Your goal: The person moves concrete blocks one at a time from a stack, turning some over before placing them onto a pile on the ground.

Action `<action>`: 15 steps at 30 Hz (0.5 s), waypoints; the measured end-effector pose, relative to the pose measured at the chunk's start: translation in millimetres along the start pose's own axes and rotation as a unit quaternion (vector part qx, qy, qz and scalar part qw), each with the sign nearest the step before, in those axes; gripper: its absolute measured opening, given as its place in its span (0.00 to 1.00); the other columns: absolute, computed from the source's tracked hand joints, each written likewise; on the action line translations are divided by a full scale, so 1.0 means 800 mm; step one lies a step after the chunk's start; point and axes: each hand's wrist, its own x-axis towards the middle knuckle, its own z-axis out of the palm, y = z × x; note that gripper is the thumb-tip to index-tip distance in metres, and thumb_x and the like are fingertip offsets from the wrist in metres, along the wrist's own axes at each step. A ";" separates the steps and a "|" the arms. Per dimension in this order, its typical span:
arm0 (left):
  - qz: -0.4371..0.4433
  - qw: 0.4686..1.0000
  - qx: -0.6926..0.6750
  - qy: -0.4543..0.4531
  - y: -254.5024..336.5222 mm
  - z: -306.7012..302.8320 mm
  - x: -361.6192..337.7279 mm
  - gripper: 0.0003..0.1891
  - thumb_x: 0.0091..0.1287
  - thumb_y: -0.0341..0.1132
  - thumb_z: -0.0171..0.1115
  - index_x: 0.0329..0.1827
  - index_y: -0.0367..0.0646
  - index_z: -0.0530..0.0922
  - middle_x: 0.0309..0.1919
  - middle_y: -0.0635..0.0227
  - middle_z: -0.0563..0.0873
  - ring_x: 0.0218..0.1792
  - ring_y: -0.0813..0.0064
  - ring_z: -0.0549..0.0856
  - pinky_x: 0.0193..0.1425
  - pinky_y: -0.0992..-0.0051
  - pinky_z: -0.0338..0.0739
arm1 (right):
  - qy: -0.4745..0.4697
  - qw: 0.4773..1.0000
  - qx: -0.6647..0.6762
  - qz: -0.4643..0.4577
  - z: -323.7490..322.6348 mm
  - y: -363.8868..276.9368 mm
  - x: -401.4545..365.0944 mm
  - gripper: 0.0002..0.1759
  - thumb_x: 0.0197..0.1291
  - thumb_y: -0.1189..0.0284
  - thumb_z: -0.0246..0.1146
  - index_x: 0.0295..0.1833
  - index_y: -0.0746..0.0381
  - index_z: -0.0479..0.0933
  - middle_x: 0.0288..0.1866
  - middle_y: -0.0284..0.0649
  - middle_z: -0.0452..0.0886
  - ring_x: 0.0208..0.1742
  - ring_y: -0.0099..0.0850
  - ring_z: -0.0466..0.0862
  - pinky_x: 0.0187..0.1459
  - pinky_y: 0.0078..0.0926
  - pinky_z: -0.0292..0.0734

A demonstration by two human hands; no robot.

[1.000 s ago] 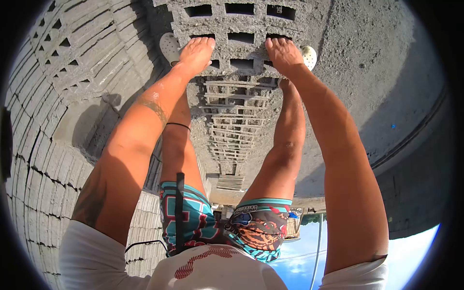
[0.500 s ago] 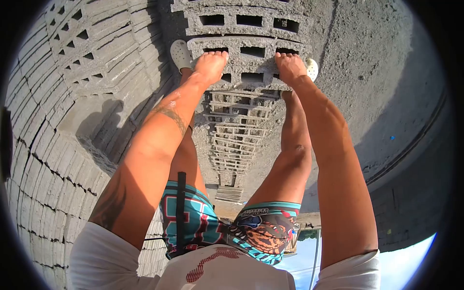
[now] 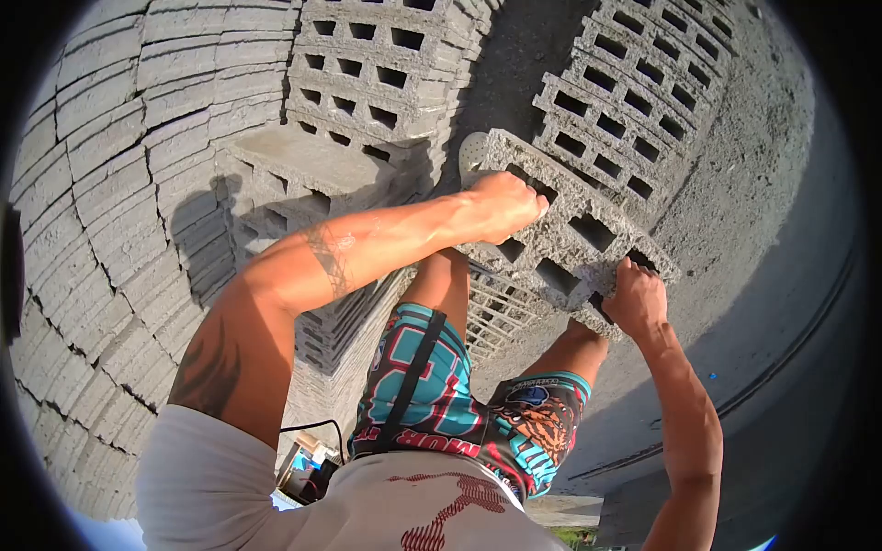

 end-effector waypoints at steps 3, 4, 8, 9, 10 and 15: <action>0.015 0.999 0.021 0.022 -0.023 -0.072 -0.070 0.16 0.51 0.24 0.66 0.45 0.35 0.79 0.31 0.53 0.89 0.37 0.52 0.91 0.41 0.57 0.85 | 0.038 0.999 -0.024 0.005 -0.081 -0.077 -0.019 0.24 0.41 0.66 0.75 0.40 0.67 0.74 0.38 0.50 0.86 0.44 0.49 0.87 0.50 0.41 0.82; -0.011 0.998 0.039 0.041 -0.035 -0.094 -0.090 0.12 0.46 0.24 0.69 0.37 0.40 0.85 0.32 0.56 0.90 0.38 0.56 0.91 0.42 0.61 0.86 | 0.059 0.998 -0.035 -0.001 -0.101 -0.100 -0.018 0.24 0.42 0.65 0.75 0.40 0.67 0.74 0.37 0.50 0.85 0.43 0.49 0.87 0.49 0.42 0.82; 0.013 0.991 0.101 0.086 -0.110 -0.168 -0.166 0.16 0.55 0.24 0.65 0.48 0.34 0.81 0.28 0.52 0.87 0.35 0.47 0.89 0.38 0.52 0.83 | 0.056 0.997 -0.051 0.008 -0.168 -0.189 0.032 0.24 0.42 0.66 0.74 0.41 0.68 0.74 0.34 0.51 0.85 0.39 0.49 0.87 0.44 0.43 0.83; -0.005 0.988 0.126 0.088 -0.128 -0.180 -0.185 0.17 0.57 0.23 0.64 0.51 0.34 0.81 0.28 0.52 0.87 0.36 0.47 0.89 0.38 0.52 0.83 | 0.062 0.996 -0.057 0.002 -0.175 -0.209 0.052 0.24 0.43 0.65 0.74 0.41 0.68 0.74 0.33 0.51 0.85 0.37 0.49 0.88 0.42 0.42 0.84; -0.015 0.983 0.154 0.102 -0.154 -0.183 -0.201 0.17 0.57 0.24 0.65 0.52 0.34 0.80 0.29 0.52 0.87 0.37 0.47 0.89 0.38 0.52 0.83 | 0.072 0.995 -0.065 -0.008 -0.182 -0.232 0.073 0.24 0.44 0.65 0.74 0.42 0.68 0.75 0.33 0.51 0.86 0.37 0.48 0.88 0.42 0.42 0.84; -0.120 0.970 0.178 0.113 -0.260 -0.190 -0.302 0.20 0.50 0.20 0.67 0.49 0.38 0.80 0.34 0.53 0.87 0.44 0.47 0.87 0.43 0.53 0.81 | 0.046 0.994 -0.093 -0.032 -0.224 -0.354 0.158 0.28 0.49 0.62 0.73 0.49 0.69 0.75 0.38 0.52 0.88 0.42 0.49 0.89 0.46 0.42 0.85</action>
